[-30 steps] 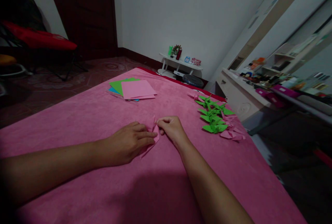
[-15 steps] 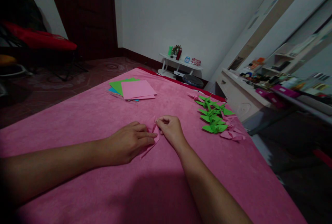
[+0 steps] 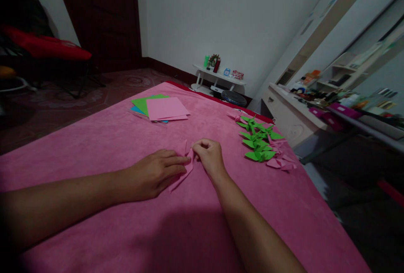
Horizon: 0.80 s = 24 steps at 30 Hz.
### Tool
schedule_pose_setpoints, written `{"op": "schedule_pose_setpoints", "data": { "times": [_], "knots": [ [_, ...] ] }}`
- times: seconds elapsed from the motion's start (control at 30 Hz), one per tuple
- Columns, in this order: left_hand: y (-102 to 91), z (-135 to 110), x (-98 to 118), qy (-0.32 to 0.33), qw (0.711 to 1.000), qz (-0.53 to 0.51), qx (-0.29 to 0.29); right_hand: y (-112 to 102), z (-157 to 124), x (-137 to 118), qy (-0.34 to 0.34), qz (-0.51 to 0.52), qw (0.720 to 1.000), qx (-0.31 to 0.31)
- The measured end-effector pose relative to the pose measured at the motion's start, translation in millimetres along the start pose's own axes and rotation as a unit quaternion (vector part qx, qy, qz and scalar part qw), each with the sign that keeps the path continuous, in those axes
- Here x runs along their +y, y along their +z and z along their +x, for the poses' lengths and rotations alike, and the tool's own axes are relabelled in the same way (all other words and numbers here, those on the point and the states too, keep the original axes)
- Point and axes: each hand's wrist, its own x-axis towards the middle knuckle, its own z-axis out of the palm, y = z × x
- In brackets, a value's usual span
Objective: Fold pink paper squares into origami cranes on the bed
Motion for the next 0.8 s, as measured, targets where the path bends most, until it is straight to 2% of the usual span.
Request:
{"op": "schedule_pose_setpoints", "data": {
  "times": [0.27, 0.4, 0.6, 0.8],
  "knots": [
    [-5.2, 1.8, 0.9, -0.016, 0.998, 0.016, -0.053, 0.7, 0.7, 3.0, 0.014, 0.003, 1.0, -0.012],
    [-6.2, 3.2, 0.6, -0.008, 0.998, 0.022, -0.064, -0.4, 1.3, 1.6, 0.028, -0.01, 0.999, -0.045],
    [-7.1, 4.2, 1.7, -0.012, 0.997, 0.021, -0.075, -6.9, 3.3, -1.0, 0.067, 0.017, 0.99, -0.126],
    [-6.7, 3.6, 0.9, -0.013, 0.997, 0.016, -0.08, -5.7, 3.6, 3.9, 0.076, 0.004, 0.989, -0.13]
  ]
}}
